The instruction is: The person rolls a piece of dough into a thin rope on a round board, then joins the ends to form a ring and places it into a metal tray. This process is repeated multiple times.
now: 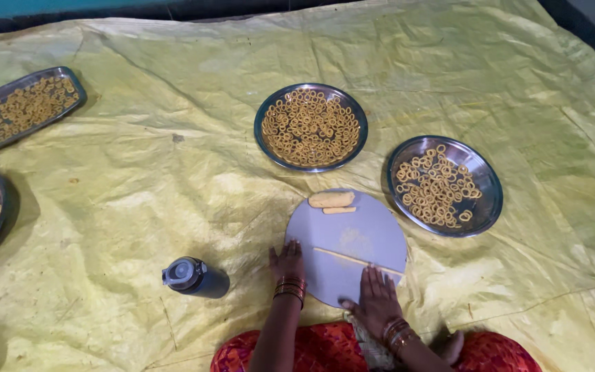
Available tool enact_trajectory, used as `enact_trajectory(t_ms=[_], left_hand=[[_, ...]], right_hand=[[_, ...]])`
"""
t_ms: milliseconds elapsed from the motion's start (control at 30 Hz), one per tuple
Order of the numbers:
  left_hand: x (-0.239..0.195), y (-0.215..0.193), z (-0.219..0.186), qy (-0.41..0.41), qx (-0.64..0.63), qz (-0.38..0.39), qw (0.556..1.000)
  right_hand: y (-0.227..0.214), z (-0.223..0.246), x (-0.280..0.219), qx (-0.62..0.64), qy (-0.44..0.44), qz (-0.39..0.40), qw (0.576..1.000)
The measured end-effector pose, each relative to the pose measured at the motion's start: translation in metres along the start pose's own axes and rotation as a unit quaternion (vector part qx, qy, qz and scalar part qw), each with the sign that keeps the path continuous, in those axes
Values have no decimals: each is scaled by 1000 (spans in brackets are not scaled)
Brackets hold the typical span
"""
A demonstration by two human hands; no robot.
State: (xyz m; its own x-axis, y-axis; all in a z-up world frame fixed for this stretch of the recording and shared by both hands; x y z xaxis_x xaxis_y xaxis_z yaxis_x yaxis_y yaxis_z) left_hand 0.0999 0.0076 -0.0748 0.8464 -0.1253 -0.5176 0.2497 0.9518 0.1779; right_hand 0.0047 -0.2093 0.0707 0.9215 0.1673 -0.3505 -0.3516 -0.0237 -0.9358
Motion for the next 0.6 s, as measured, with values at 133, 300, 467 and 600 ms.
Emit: enact_trajectory(t_ms=[133, 300, 467, 600], left_hand=[[1, 8, -2, 122, 468, 41, 874], [-2, 9, -15, 219, 463, -1, 859], [-2, 9, -13, 184, 451, 23, 873], [1, 11, -16, 191, 468, 22, 863]], right_hand=[[-2, 23, 10, 27, -34, 0, 999], [-23, 17, 91, 41, 16, -68, 997], [-26, 7, 116, 51, 98, -116, 987], [3, 43, 52, -17, 28, -83, 996]])
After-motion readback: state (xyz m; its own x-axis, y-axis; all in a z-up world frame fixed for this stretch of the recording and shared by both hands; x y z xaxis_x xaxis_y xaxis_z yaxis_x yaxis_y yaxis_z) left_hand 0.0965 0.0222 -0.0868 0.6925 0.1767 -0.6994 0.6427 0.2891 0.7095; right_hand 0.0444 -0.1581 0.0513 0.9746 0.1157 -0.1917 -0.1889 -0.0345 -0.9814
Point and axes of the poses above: each hand's wrist, its own x-axis towards the middle knuckle, its own y-axis out of the palm, z = x × y, the point moved 10 cm from there along x, towards the middle knuckle, and after that the axes turned 11 degrees about -z, right-handed, at the moved point
